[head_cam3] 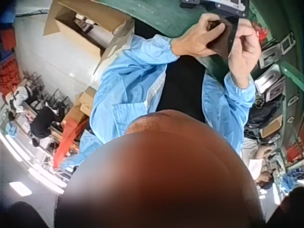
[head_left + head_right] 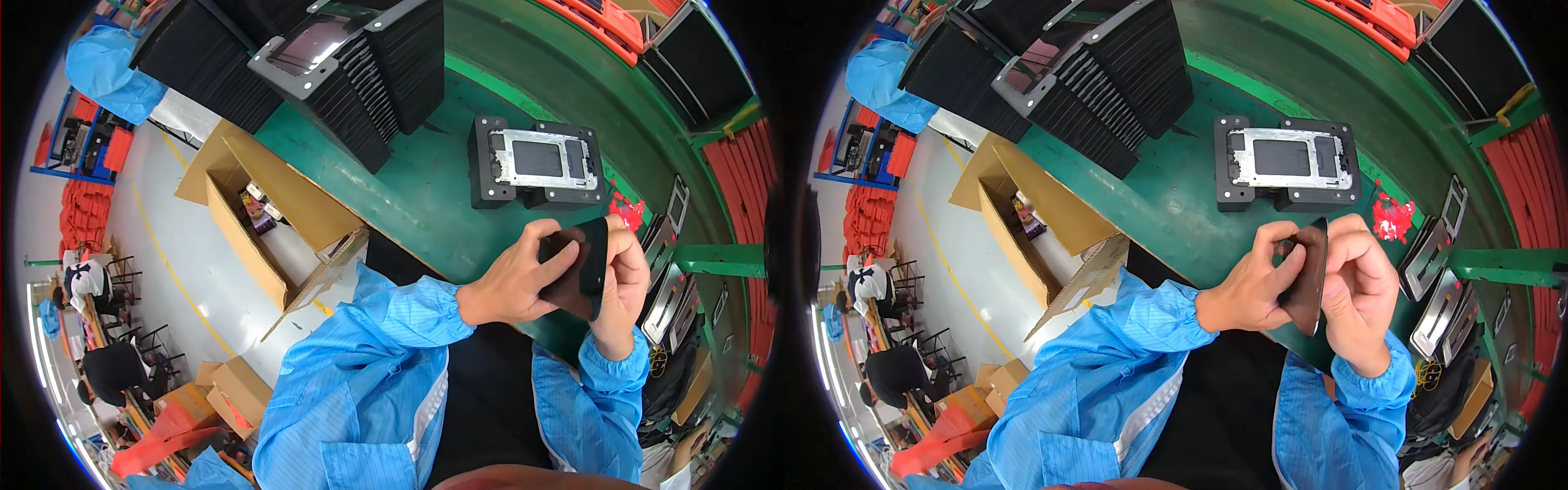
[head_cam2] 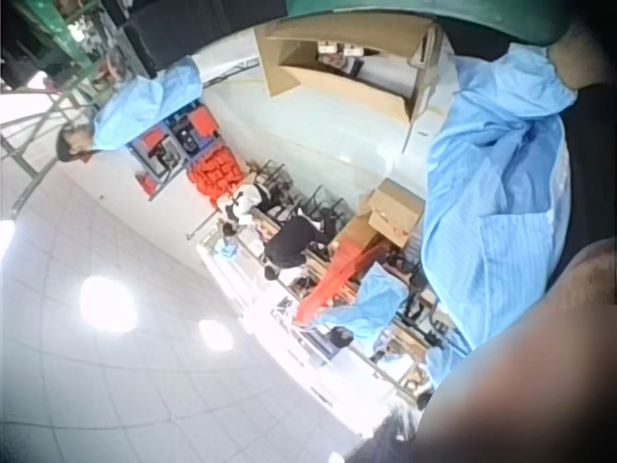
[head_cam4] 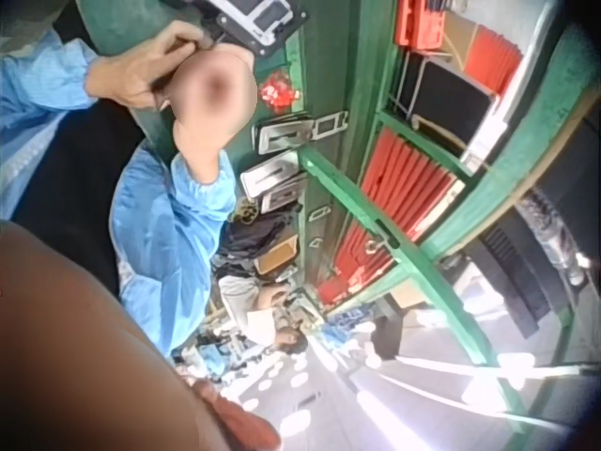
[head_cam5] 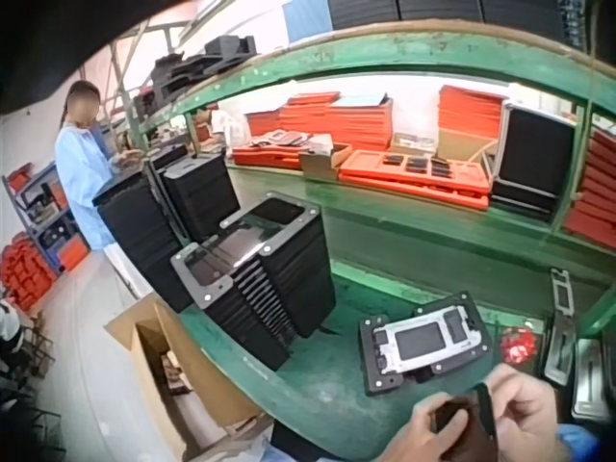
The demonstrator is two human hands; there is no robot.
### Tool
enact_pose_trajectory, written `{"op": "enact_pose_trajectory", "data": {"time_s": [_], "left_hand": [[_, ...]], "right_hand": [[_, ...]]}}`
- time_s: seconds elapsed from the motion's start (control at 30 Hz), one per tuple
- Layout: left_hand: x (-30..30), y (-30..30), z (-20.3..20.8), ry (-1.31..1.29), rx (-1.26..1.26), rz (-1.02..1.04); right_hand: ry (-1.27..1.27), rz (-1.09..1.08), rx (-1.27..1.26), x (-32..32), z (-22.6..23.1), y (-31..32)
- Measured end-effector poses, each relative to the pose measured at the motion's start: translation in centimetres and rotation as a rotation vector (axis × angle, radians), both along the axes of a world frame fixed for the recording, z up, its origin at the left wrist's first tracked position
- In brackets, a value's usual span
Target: Assembling smartphone components and placing them into racks on a factory production line.
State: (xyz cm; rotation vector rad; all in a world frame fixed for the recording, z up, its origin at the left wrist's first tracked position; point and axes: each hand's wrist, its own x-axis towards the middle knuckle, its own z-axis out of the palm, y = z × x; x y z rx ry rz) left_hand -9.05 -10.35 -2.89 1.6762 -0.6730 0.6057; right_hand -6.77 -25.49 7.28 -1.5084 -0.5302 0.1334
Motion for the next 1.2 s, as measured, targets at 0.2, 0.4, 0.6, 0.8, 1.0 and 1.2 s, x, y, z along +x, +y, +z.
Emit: {"op": "enact_pose_trajectory", "data": {"time_s": [0.2,0.4,0.6,0.8,1.0,1.2], "left_hand": [[0.4,0.6,0.5,0.048,-0.024,-0.040],[1.0,0.9,-1.0,-0.153,0.018,0.006],[0.6,2.1,0.9,0.246,-0.193,-0.369],[1.2,4.0,1.1,0.650,-0.624,-0.810],[1.4,4.2,2.2,0.734,-0.775,-0.703],[1.9,5.0,2.2,0.799,-0.777,-0.745]], "right_hand": [[0.018,0.024,0.032,-0.2,0.7,0.6],[0.128,0.031,0.113,-0.7,0.6,0.9],[0.126,0.239,0.135,2.4,2.1,-3.0],[-0.001,-0.103,-0.709,10.3,-1.8,-10.8],[-0.099,-0.251,-1.197,11.1,-3.4,-13.2],[-0.187,-0.043,-0.376,5.1,4.8,-2.5]]}}
